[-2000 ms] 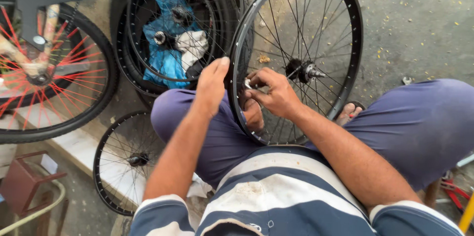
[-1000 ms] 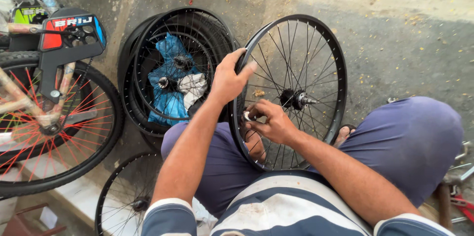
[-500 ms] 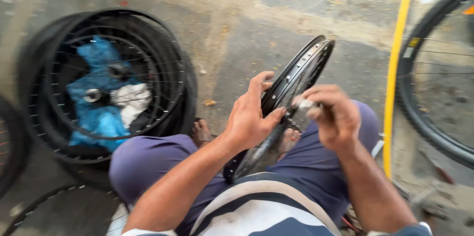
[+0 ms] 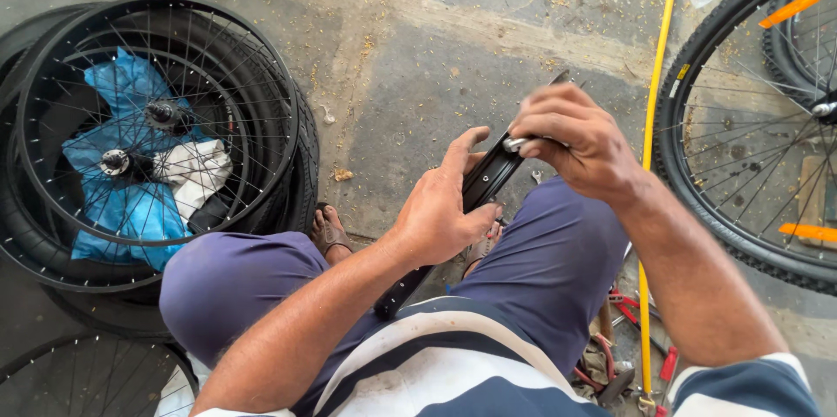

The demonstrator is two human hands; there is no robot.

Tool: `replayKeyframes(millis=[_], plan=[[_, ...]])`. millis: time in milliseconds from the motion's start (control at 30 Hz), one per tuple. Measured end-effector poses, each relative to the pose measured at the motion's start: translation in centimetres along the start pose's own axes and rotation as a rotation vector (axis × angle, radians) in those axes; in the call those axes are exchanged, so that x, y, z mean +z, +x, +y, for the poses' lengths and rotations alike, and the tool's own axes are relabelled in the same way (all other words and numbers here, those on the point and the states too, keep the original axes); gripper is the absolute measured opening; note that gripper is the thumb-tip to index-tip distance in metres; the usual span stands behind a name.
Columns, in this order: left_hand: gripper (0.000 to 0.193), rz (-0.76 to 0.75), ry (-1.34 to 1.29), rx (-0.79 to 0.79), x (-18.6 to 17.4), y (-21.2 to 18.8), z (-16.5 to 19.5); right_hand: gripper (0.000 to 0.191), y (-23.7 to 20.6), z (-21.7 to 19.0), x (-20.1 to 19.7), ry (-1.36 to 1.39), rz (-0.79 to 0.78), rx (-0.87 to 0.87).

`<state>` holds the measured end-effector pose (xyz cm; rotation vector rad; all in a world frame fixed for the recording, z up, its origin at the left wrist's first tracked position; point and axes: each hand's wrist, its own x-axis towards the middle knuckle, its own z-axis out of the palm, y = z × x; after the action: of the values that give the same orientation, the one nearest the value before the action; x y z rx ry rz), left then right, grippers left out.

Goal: The person sits on the ground with a bicycle wheel across their lap and uses a small spoke wrench to turn spoke nipples around the rim, rotating the wheel as they work. They hold the rim with one hand while adjusting spokes with the other, working around the wheel.

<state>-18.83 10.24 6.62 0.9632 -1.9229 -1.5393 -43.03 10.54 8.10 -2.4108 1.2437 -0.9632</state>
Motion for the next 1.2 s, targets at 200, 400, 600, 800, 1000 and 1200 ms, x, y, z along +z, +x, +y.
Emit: replayKeyframes(millis=[200, 400, 600, 800, 1000, 1200], plan=[[0.096, -0.050, -0.001, -0.032, 1.1, -0.6, 0.2, 0.019, 0.2, 0.3, 0.2, 0.140, -0.169, 0.171], [0.100, -0.044, -0.037, 0.035, 1.2, -1.2, -0.2, 0.019, 1.3, -0.8, -0.6, 0.235, -0.338, 0.340], [0.100, -0.062, -0.034, -0.083, 1.3, -1.6, -0.6, 0.024, 2.3, -1.4, -0.7, 0.167, -0.426, 0.342], [0.103, -0.081, -0.085, -0.104, 2.3, -2.4, -1.1, 0.022, 1.3, -1.9, -0.7, 0.117, -0.556, 0.394], [0.100, -0.034, -0.064, -0.063, 3.0, -2.3, -1.6, 0.021, 0.2, -1.9, -0.5, 0.165, -0.337, 0.123], [0.089, -0.033, -0.140, -0.036, 2.4, -1.9, -2.9, 0.021, -3.9, -0.6, 0.7, 0.421, 0.329, 0.118]])
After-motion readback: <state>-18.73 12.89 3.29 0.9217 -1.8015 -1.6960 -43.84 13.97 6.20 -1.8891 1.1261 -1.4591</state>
